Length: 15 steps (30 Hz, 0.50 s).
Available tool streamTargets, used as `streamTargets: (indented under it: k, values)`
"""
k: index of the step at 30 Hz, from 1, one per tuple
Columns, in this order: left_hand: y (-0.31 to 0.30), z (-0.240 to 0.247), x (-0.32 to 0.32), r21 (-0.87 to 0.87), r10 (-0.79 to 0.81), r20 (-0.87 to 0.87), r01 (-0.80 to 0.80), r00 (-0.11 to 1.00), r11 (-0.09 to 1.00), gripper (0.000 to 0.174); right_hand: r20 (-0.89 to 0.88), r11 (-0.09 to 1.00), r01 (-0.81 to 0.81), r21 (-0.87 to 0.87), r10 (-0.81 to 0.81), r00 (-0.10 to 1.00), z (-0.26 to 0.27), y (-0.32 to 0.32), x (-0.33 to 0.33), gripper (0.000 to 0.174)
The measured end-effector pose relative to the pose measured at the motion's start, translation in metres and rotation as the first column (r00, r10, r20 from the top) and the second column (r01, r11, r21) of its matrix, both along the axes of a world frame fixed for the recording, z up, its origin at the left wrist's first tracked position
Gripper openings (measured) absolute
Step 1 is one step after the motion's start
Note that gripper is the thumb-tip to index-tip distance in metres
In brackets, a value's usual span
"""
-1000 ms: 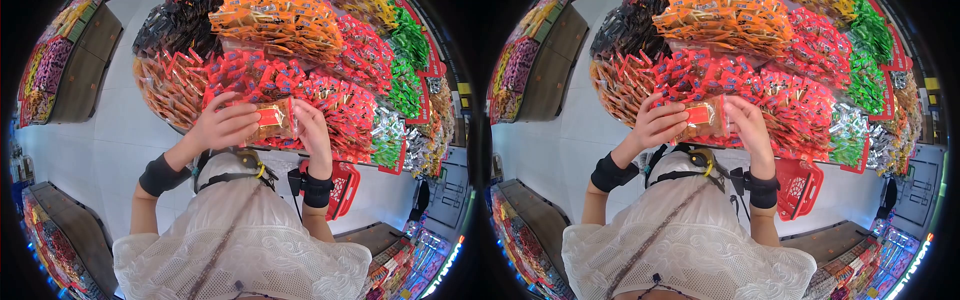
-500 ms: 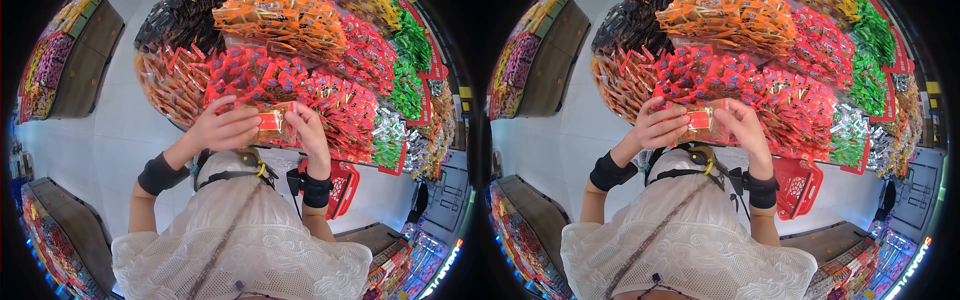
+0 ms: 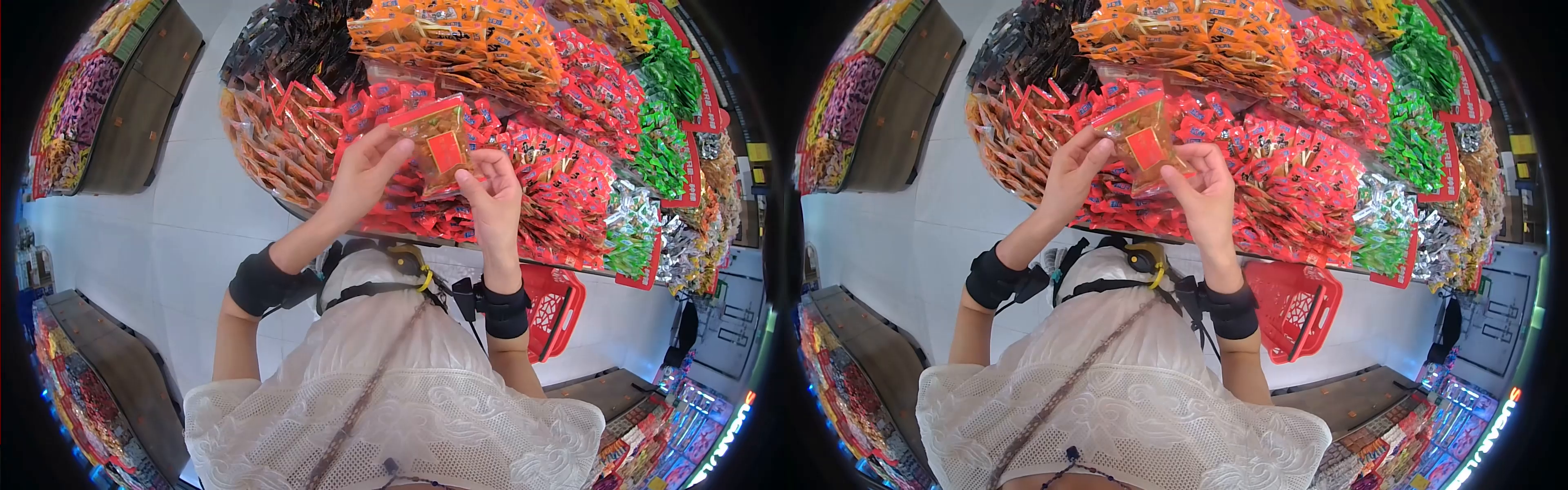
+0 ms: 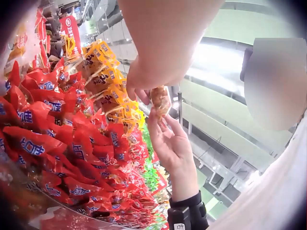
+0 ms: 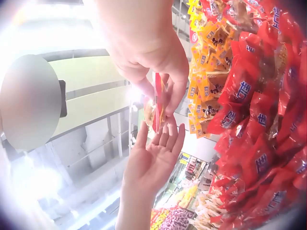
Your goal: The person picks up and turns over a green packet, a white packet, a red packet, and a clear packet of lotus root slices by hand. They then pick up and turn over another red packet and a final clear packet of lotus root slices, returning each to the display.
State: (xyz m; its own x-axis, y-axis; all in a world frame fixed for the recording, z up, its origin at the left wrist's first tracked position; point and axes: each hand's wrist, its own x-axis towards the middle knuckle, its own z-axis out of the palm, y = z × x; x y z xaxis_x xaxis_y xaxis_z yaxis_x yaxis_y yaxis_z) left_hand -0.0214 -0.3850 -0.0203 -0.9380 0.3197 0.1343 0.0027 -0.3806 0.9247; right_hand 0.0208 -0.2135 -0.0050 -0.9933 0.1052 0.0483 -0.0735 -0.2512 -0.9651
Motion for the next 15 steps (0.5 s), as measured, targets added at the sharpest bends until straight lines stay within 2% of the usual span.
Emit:
streamTargets:
  k: [5,8,11,14,15]
  values:
    - [0.004,0.004,-0.002,0.047,-0.043,0.168,0.036,0.985,0.998,0.027,-0.05,0.989,-0.011,0.15,0.018,0.999,-0.01,-0.003,0.002,0.027]
    - [0.005,0.0,-0.003,0.065,-0.034,0.199,0.021,0.979,0.998,0.026,-0.055,0.997,-0.056,0.044,0.058,0.997,-0.012,-0.005,0.003,0.027]
    - [0.005,0.0,-0.004,0.042,0.013,0.19,-0.021,0.982,0.999,0.026,0.043,0.988,-0.111,0.111,0.107,0.993,-0.015,0.002,0.005,0.025]
    - [0.002,0.0,-0.005,-0.004,0.022,0.185,-0.021,0.982,1.0,0.026,0.15,0.974,-0.228,-0.019,0.228,0.962,-0.017,0.008,0.008,0.025]
    - [0.001,0.001,-0.006,-0.021,0.016,0.185,-0.013,0.983,1.0,0.026,0.172,0.968,-0.251,-0.006,0.248,0.953,-0.018,0.011,0.009,0.026]
